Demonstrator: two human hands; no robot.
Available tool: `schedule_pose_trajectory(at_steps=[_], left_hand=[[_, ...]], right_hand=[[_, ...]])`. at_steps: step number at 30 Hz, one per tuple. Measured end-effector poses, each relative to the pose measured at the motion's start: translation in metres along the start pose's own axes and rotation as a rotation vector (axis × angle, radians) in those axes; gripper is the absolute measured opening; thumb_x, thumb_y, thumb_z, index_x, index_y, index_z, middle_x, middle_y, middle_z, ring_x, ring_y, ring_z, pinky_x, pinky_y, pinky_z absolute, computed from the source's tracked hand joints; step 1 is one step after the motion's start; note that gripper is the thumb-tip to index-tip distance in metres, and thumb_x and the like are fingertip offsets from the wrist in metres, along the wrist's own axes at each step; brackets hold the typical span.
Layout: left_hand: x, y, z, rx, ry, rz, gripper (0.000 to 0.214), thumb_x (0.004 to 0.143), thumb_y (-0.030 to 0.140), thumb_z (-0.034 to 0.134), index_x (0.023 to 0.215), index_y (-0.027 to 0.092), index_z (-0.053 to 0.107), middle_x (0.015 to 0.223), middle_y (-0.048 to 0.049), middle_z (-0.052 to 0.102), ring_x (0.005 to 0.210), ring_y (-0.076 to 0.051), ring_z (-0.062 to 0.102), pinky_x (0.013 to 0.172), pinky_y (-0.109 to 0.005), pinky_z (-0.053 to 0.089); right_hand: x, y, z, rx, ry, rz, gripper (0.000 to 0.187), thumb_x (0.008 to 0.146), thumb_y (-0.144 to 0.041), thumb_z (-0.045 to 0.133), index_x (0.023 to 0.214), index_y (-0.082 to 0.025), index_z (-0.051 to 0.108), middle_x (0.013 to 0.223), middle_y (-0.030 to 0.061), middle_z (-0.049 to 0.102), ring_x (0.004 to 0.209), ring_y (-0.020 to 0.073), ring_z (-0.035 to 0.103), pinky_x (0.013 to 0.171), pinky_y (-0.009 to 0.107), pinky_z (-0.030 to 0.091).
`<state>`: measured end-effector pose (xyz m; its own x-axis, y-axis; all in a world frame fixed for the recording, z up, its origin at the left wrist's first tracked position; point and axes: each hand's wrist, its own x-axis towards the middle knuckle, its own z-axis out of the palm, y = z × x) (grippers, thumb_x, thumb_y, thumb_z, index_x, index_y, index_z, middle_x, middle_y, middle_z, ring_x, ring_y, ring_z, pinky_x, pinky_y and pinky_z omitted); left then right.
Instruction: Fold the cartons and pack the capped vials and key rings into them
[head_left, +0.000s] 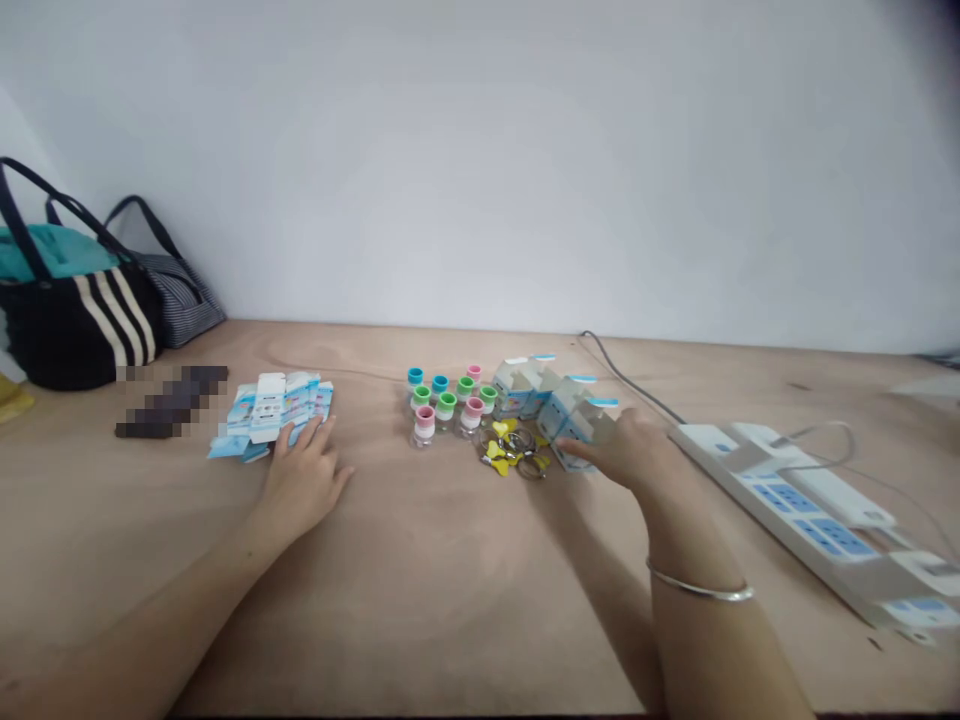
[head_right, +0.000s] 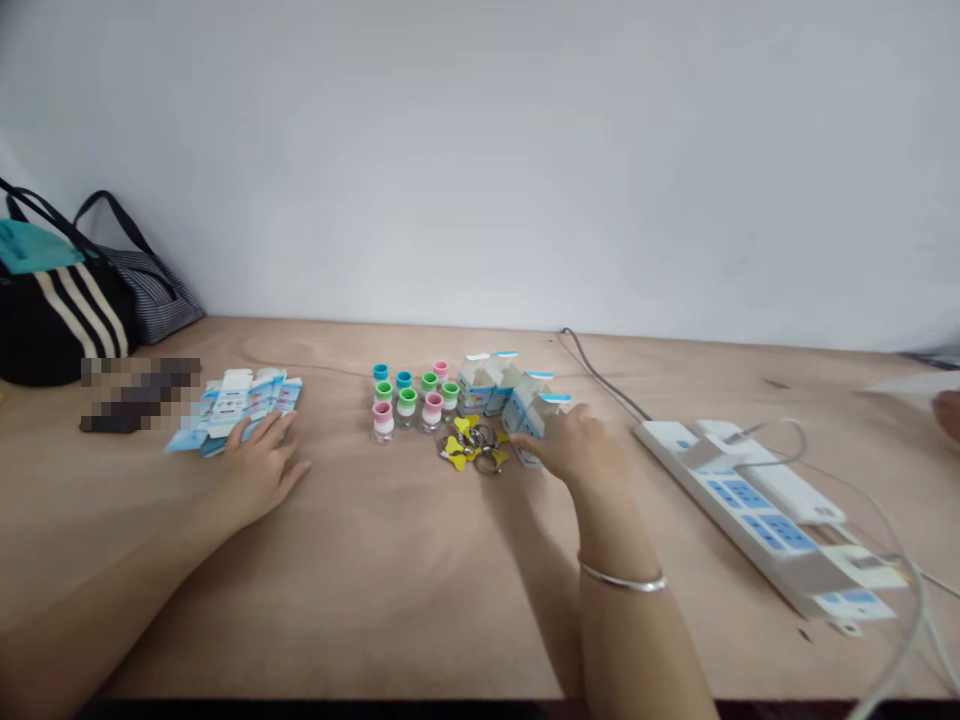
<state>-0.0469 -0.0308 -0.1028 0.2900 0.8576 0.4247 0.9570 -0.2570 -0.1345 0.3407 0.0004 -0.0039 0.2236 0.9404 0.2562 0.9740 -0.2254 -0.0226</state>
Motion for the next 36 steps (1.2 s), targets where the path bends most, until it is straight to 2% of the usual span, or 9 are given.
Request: schedule_pose_trajectory(at_steps=[3, 5, 9, 12, 20, 26, 30, 33, 36], left_hand=[[-0.001, 0.004, -0.001, 0.049, -0.028, -0.050, 0.035, 0.086, 0.039, 0.048, 0.095, 0.015, 0.071, 0.138, -0.0183, 0.047, 0.131, -0.035, 0.036, 0.106, -0.061, 0.014], [-0.001, 0.006, -0.004, 0.093, -0.023, -0.088, 0.037, 0.085, 0.042, 0.048, 0.097, 0.015, 0.071, 0.141, -0.0187, 0.043, 0.134, -0.036, 0.031, 0.106, -0.064, 0.008], [-0.003, 0.005, -0.008, 0.151, -0.006, -0.159, 0.042, 0.083, 0.045, 0.051, 0.100, 0.012, 0.070, 0.143, -0.0203, 0.039, 0.137, -0.040, 0.023, 0.105, -0.066, 0.005], [-0.005, 0.001, -0.007, 0.143, -0.012, -0.204, 0.044, 0.081, 0.048, 0.053, 0.099, 0.011, 0.071, 0.141, -0.0223, 0.042, 0.135, -0.041, 0.025, 0.105, -0.066, 0.006], [-0.004, -0.002, -0.010, 0.030, 0.171, -0.154, 0.039, 0.080, 0.042, 0.055, 0.100, 0.010, 0.066, 0.129, -0.0232, 0.054, 0.121, -0.039, 0.045, 0.105, -0.064, 0.010], [0.003, 0.008, -0.032, -0.119, 0.576, -0.014, 0.049, 0.080, 0.032, 0.061, 0.125, 0.014, 0.051, 0.123, -0.0168, 0.060, 0.113, -0.030, 0.056, 0.107, -0.053, 0.025], [0.003, 0.016, -0.035, -0.386, 0.835, -0.005, 0.048, 0.079, 0.018, 0.063, 0.125, 0.019, 0.050, 0.116, -0.0106, 0.063, 0.107, -0.022, 0.061, 0.093, -0.035, 0.047], [0.002, 0.023, -0.031, -0.644, 0.850, -0.128, 0.037, 0.080, 0.018, 0.061, 0.117, 0.020, 0.056, 0.112, -0.0080, 0.063, 0.104, -0.021, 0.061, 0.090, -0.034, 0.051], [0.001, 0.031, -0.027, -0.944, 0.630, -0.239, 0.029, 0.081, 0.026, 0.060, 0.109, 0.019, 0.059, 0.112, -0.0072, 0.062, 0.106, -0.022, 0.059, 0.091, -0.036, 0.050]], right_hand=[[-0.014, -0.020, -0.011, 0.021, 0.235, 0.115, 0.065, 0.076, -0.058, 0.057, 0.113, -0.005, 0.052, 0.106, 0.0274, 0.059, 0.089, 0.0380, 0.062, 0.060, 0.037, 0.044], [-0.028, -0.042, -0.011, 0.157, 0.333, -0.059, 0.041, 0.082, -0.047, 0.054, 0.105, -0.013, 0.057, 0.101, 0.0172, 0.063, 0.082, 0.0285, 0.063, 0.062, 0.033, 0.043], [-0.060, -0.091, 0.014, 0.382, -0.084, -0.827, 0.016, 0.082, -0.034, 0.057, 0.083, -0.019, 0.062, 0.078, 0.0047, 0.066, 0.065, 0.0160, 0.059, 0.058, 0.025, 0.037], [-0.076, -0.109, 0.033, 0.335, -0.237, -1.005, 0.014, 0.079, -0.032, 0.061, 0.079, -0.018, 0.063, 0.078, 0.0045, 0.067, 0.065, 0.0146, 0.059, 0.055, 0.024, 0.032], [-0.074, -0.107, 0.042, 0.376, -0.316, -1.027, 0.017, 0.084, -0.036, 0.057, 0.082, -0.019, 0.061, 0.082, 0.0031, 0.066, 0.069, 0.0139, 0.058, 0.058, 0.023, 0.032], [-0.073, -0.107, 0.050, 0.412, -0.291, -0.962, 0.018, 0.084, -0.036, 0.058, 0.084, -0.018, 0.060, 0.078, 0.0041, 0.065, 0.066, 0.0141, 0.057, 0.059, 0.024, 0.034], [-0.073, -0.106, 0.054, 0.590, -0.130, -0.895, 0.028, 0.083, -0.032, 0.058, 0.107, -0.018, 0.054, 0.091, 0.0063, 0.063, 0.073, 0.0159, 0.057, 0.061, 0.025, 0.040], [-0.072, -0.105, 0.054, 0.743, 0.069, -0.832, 0.060, 0.077, -0.037, 0.064, 0.128, -0.018, 0.039, 0.111, 0.0124, 0.056, 0.092, 0.0216, 0.056, 0.070, 0.031, 0.046], [-0.072, -0.103, 0.050, 0.763, 0.273, -0.797, 0.086, 0.068, -0.051, 0.069, 0.137, -0.017, 0.030, 0.127, 0.0175, 0.045, 0.113, 0.0310, 0.047, 0.089, 0.043, 0.044]])
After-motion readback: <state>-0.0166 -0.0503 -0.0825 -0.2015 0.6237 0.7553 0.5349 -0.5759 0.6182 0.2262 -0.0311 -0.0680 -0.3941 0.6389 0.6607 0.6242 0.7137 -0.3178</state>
